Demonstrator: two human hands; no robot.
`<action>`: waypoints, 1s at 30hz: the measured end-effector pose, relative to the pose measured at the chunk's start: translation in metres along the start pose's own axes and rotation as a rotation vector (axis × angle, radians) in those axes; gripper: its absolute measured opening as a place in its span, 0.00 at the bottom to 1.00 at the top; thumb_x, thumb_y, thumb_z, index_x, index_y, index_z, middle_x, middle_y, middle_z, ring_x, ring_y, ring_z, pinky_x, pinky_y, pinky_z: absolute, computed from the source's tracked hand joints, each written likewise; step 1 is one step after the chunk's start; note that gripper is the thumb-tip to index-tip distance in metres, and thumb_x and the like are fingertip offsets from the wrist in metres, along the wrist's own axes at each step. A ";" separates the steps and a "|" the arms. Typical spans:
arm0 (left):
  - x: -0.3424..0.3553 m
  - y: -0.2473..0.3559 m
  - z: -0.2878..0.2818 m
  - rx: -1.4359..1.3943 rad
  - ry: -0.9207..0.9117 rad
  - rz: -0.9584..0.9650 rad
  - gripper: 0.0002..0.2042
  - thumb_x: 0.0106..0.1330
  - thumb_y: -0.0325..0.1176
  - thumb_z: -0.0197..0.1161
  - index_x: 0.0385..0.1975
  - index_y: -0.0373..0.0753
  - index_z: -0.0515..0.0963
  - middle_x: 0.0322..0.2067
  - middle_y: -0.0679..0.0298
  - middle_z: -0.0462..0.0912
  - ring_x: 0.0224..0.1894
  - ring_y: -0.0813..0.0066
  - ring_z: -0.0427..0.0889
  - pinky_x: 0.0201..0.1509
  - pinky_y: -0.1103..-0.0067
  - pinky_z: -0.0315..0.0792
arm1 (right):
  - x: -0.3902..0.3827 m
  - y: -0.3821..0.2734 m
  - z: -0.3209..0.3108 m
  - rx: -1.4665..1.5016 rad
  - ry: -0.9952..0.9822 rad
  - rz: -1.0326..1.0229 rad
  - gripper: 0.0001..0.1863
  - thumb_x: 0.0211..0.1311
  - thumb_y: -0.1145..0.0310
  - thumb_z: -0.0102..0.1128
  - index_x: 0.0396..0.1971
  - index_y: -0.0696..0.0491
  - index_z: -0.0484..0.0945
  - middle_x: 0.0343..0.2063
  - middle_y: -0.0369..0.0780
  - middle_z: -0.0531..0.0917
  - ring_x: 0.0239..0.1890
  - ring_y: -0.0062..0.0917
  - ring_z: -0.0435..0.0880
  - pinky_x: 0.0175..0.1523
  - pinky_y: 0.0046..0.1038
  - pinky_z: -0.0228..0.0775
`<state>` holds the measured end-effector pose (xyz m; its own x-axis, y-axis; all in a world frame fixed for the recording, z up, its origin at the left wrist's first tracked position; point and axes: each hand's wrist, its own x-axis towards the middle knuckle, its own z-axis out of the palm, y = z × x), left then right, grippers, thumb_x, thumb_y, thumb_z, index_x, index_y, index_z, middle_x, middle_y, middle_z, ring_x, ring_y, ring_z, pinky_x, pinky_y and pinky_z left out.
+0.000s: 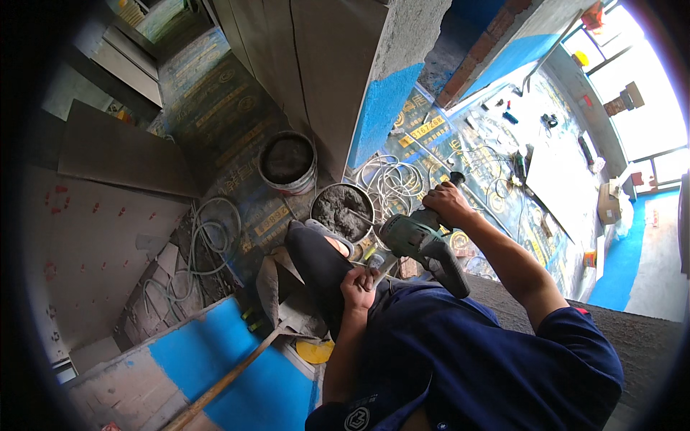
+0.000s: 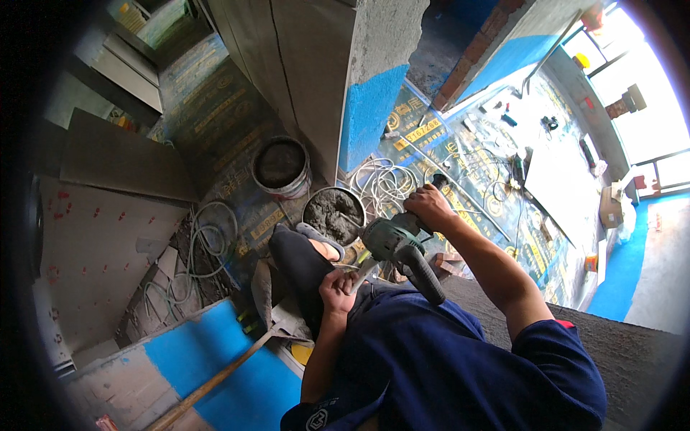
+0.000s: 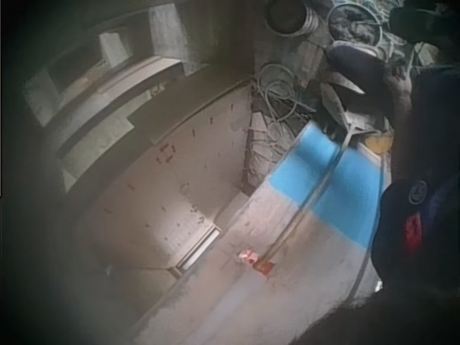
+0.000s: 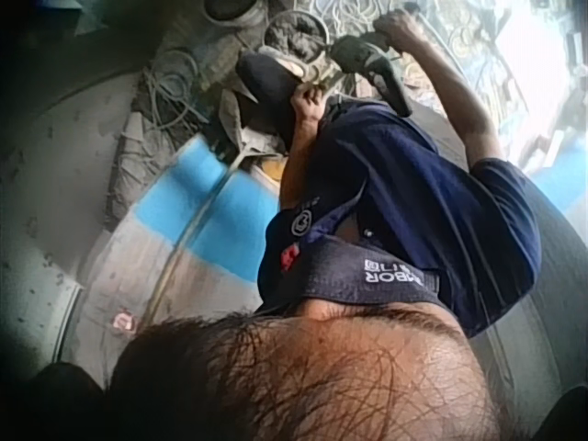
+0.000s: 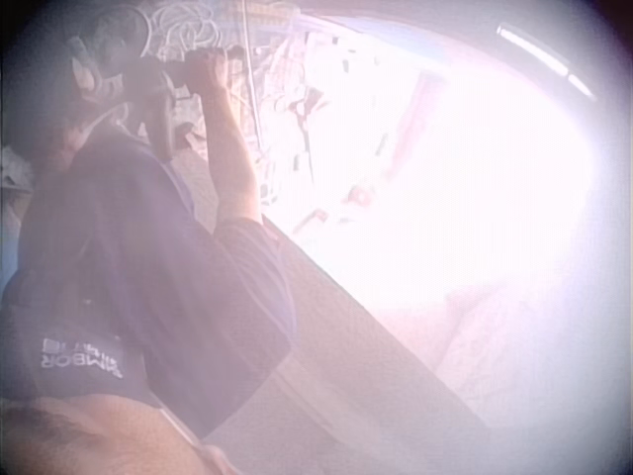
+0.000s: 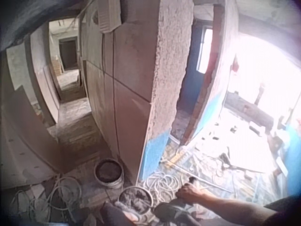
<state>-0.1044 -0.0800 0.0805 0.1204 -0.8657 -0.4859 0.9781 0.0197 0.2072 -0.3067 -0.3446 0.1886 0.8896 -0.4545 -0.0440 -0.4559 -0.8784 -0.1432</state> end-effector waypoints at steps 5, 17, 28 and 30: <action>-0.002 -0.002 -0.001 -0.021 0.025 -0.018 0.20 0.62 0.34 0.54 0.07 0.47 0.57 0.08 0.66 0.57 0.21 0.69 0.69 0.47 0.60 0.74 | -0.005 0.000 0.003 0.013 0.019 0.001 0.04 0.51 0.67 0.56 0.28 0.46 0.77 0.26 0.34 0.78 0.38 0.29 0.79 0.48 0.32 0.65; -0.016 0.000 0.017 0.162 0.006 -0.090 0.24 0.60 0.42 0.57 0.51 0.32 0.72 0.45 0.53 0.81 0.44 0.57 0.82 0.45 0.66 0.78 | -0.005 -0.013 -0.002 -0.012 0.010 -0.010 0.03 0.49 0.67 0.56 0.25 0.47 0.76 0.25 0.35 0.78 0.37 0.30 0.79 0.47 0.32 0.64; -0.022 0.001 0.008 0.414 -0.127 -0.369 0.24 0.62 0.39 0.58 0.55 0.30 0.71 0.41 0.55 0.82 0.24 0.79 0.79 0.22 0.87 0.66 | -0.012 -0.015 0.000 -0.014 0.020 -0.007 0.03 0.48 0.66 0.57 0.24 0.48 0.75 0.23 0.35 0.78 0.36 0.29 0.80 0.48 0.32 0.65; -0.023 -0.001 0.008 0.431 -0.133 -0.353 0.24 0.62 0.38 0.59 0.55 0.30 0.71 0.41 0.55 0.82 0.24 0.79 0.78 0.21 0.88 0.64 | -0.015 -0.014 0.003 -0.030 0.025 -0.010 0.03 0.48 0.67 0.57 0.24 0.47 0.75 0.24 0.36 0.78 0.36 0.29 0.80 0.48 0.32 0.65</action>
<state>-0.1100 -0.0642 0.0987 -0.2509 -0.8387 -0.4834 0.7942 -0.4638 0.3926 -0.3139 -0.3246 0.1886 0.8936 -0.4486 -0.0184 -0.4476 -0.8870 -0.1138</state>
